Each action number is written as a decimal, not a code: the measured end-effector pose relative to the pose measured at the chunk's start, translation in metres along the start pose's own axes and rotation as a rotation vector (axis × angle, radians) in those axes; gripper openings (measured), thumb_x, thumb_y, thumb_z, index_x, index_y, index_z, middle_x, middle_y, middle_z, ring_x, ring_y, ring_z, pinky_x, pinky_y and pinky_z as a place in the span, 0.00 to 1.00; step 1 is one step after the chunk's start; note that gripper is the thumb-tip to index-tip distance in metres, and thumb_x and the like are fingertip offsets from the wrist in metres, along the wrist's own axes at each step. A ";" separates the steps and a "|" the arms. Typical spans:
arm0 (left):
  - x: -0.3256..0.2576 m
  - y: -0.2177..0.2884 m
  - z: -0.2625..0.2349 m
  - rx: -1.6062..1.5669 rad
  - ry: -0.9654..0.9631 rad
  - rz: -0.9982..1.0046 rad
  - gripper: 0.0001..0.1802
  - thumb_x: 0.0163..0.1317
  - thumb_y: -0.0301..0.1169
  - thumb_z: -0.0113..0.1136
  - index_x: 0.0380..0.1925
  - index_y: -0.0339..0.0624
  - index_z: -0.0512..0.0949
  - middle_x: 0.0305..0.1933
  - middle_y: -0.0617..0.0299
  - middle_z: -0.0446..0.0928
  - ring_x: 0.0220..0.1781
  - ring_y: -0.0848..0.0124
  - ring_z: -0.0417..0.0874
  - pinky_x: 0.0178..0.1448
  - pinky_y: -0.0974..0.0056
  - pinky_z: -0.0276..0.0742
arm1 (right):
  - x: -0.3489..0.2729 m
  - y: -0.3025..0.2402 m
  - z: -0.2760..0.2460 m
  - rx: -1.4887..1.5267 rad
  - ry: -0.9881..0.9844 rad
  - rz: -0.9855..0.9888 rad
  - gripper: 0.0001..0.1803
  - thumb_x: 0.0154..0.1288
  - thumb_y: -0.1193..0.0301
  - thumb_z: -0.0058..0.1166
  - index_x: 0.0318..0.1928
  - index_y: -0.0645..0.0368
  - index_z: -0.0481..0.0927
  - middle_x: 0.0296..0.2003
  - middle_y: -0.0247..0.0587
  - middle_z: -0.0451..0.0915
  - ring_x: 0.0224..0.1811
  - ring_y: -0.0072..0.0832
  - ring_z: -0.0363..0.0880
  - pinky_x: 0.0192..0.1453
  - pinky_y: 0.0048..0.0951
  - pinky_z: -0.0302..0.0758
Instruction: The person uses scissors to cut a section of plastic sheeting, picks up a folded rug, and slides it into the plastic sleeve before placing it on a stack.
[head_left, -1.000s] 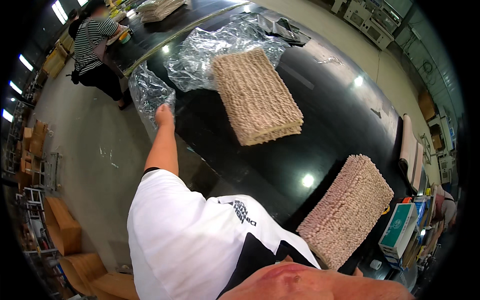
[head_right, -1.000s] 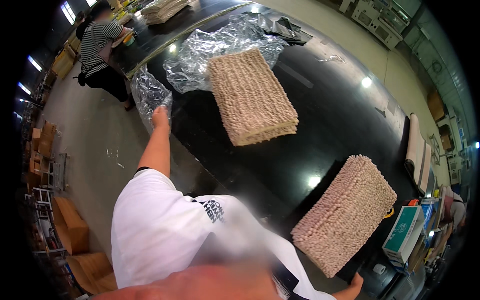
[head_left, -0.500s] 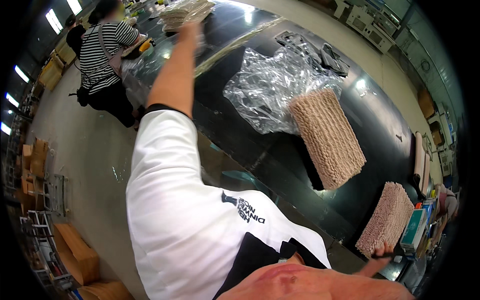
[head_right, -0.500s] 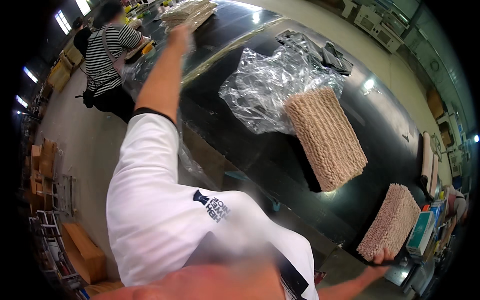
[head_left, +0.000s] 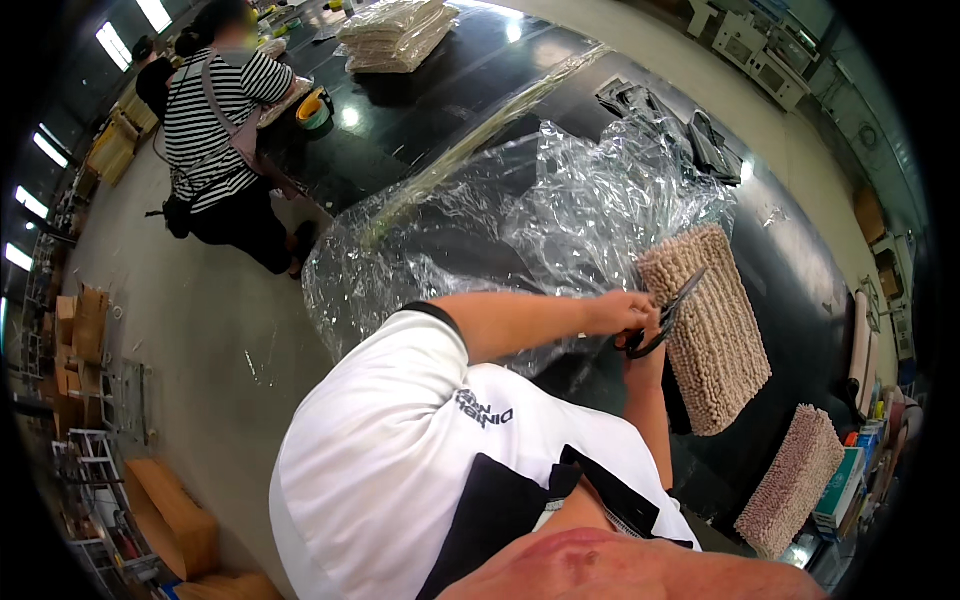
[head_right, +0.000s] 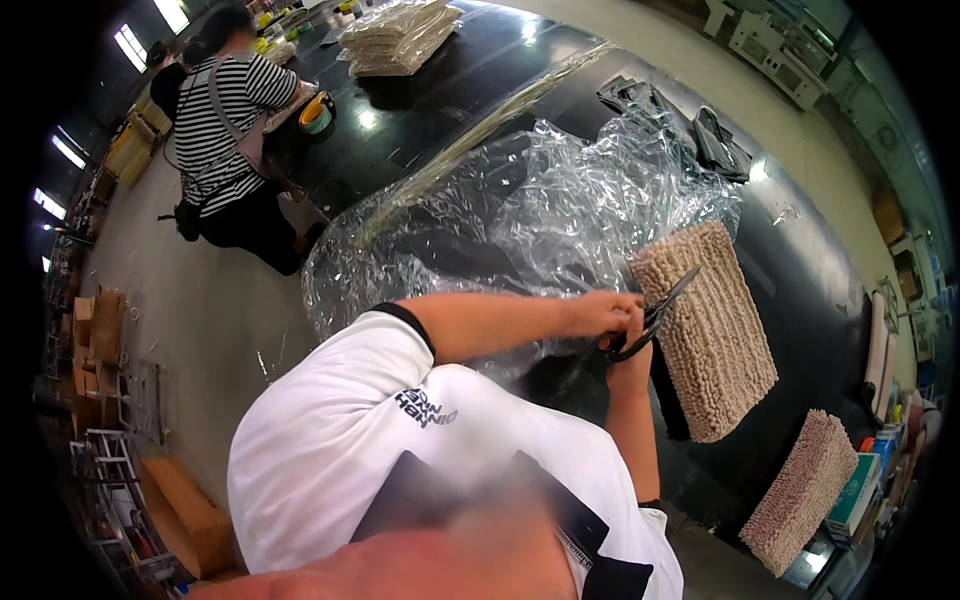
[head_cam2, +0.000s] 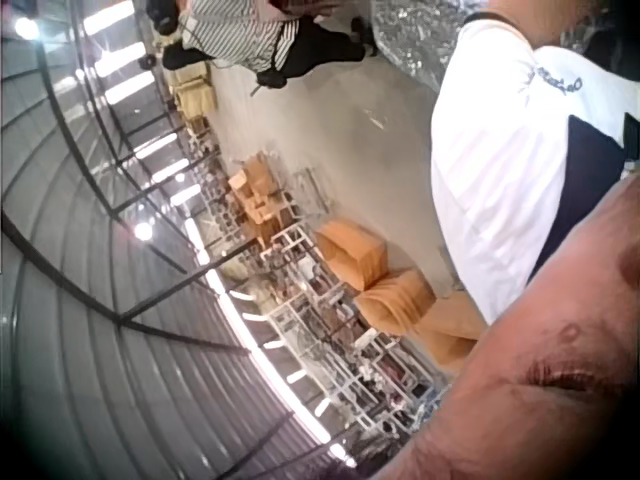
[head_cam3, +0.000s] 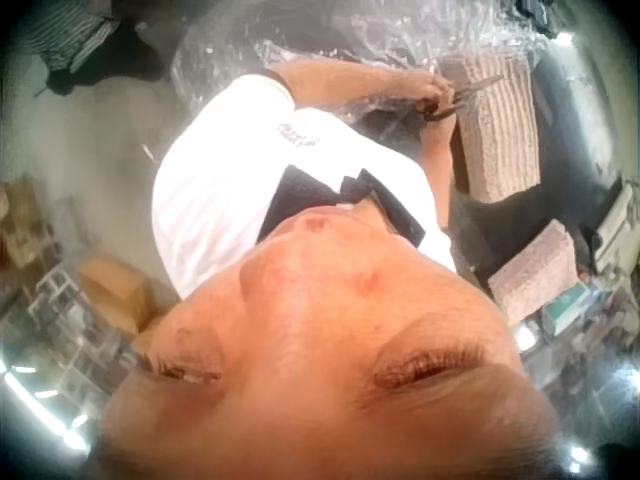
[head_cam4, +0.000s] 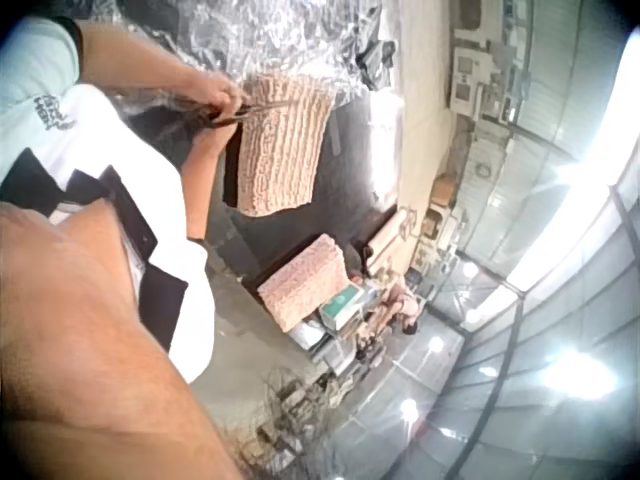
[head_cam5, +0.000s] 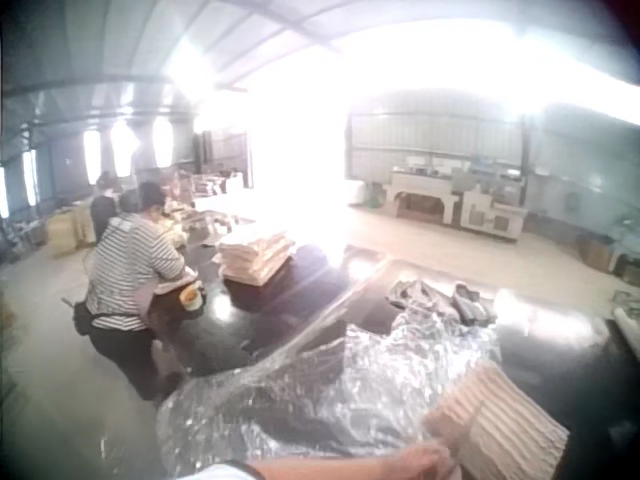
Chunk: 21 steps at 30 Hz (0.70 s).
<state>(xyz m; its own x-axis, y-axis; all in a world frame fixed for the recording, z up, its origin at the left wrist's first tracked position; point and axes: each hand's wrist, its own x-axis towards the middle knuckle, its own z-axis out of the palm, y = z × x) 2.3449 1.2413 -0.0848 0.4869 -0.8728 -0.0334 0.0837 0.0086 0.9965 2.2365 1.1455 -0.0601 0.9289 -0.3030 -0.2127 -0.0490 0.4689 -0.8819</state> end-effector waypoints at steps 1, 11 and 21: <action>-0.018 -0.001 -0.006 -0.229 -0.073 -0.100 0.18 0.66 0.33 0.54 0.53 0.39 0.76 0.65 0.52 0.69 0.57 0.68 0.75 0.61 0.63 0.69 | 0.006 0.005 0.011 -0.039 0.025 0.029 0.15 0.67 0.56 0.55 0.36 0.55 0.77 0.23 0.30 0.74 0.22 0.19 0.71 0.24 0.22 0.65; -0.282 0.011 -0.278 1.057 1.159 0.257 0.28 0.45 0.25 0.61 0.52 0.35 0.73 0.56 0.48 0.73 0.57 0.49 0.72 0.65 0.53 0.66 | 0.014 0.022 0.097 -0.088 0.187 -0.119 0.15 0.50 0.75 0.60 0.40 0.58 0.72 0.29 0.36 0.73 0.25 0.23 0.70 0.29 0.26 0.68; -0.354 -0.035 -0.459 1.414 0.715 -0.624 0.11 0.55 0.44 0.63 0.35 0.55 0.84 0.36 0.66 0.80 0.49 0.62 0.76 0.64 0.44 0.58 | -0.004 -0.014 0.101 -0.284 0.121 -0.085 0.16 0.51 0.75 0.58 0.42 0.60 0.73 0.28 0.39 0.76 0.24 0.25 0.74 0.28 0.26 0.71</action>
<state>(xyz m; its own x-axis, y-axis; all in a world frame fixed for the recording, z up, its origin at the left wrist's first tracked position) 2.5686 1.7740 -0.1437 0.9797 -0.1942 -0.0492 -0.1891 -0.9776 0.0926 2.2699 1.2237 -0.0047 0.8844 -0.4359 -0.1667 -0.0892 0.1927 -0.9772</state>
